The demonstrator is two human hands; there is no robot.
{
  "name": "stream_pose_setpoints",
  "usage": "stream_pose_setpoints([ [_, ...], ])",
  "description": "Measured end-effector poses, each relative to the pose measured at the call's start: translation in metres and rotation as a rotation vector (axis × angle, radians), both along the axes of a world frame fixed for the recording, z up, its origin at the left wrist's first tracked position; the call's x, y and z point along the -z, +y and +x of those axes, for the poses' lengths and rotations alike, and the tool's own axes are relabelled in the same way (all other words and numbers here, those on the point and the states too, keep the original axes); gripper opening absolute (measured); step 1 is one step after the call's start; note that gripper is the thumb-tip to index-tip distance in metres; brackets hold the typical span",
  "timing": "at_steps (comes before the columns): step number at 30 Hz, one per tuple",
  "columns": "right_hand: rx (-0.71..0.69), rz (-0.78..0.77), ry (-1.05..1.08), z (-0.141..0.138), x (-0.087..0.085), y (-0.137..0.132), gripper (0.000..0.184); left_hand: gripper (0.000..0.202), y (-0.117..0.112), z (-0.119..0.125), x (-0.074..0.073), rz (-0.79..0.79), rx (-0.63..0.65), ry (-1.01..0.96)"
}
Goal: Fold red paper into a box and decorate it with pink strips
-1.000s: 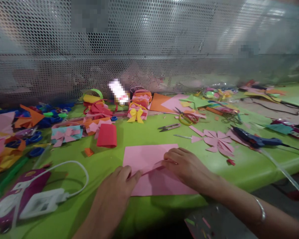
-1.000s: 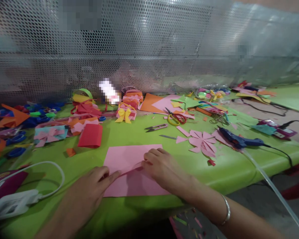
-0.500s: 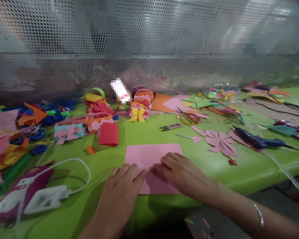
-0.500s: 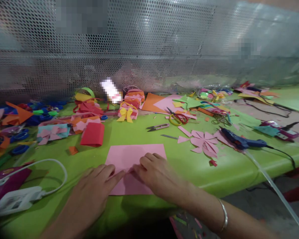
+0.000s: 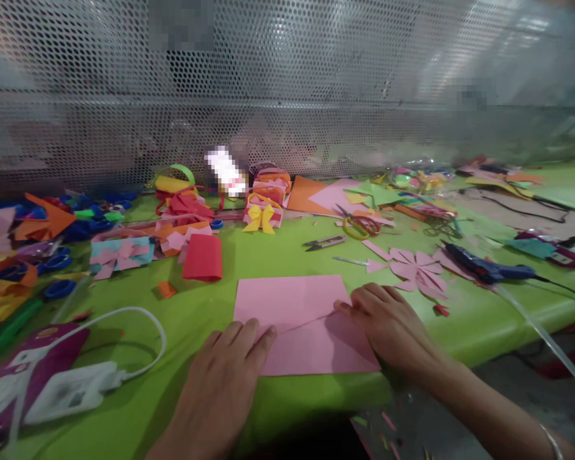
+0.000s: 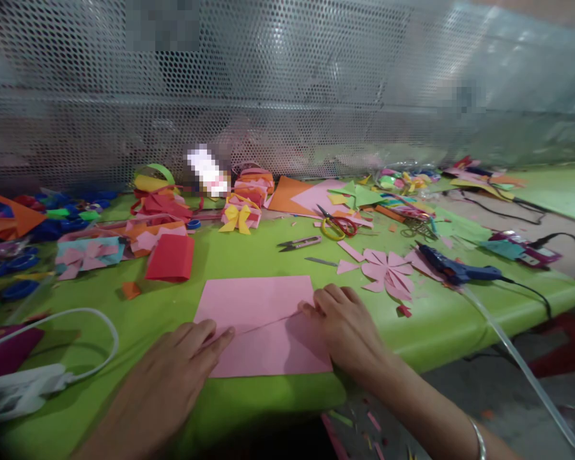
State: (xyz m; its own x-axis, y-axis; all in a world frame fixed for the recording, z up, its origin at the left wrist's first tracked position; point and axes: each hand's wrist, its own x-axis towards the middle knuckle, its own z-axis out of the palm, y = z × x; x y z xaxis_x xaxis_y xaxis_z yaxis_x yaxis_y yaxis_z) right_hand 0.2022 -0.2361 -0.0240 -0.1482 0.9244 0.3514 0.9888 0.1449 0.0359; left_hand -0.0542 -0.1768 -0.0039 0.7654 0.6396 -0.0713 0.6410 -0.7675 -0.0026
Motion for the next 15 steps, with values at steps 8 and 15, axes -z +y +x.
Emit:
stream_pose_setpoints([
  [8, -0.021, -0.017, -0.046, 0.004, 0.002, 0.0, 0.019, 0.043, 0.0, -0.011, 0.005, 0.082, 0.061, -0.043],
  [15, -0.053, -0.034, -0.071, 0.004, 0.003, 0.001, 0.021, 0.039, -0.006, -0.047, 0.011, 0.328, 0.125, -0.098],
])
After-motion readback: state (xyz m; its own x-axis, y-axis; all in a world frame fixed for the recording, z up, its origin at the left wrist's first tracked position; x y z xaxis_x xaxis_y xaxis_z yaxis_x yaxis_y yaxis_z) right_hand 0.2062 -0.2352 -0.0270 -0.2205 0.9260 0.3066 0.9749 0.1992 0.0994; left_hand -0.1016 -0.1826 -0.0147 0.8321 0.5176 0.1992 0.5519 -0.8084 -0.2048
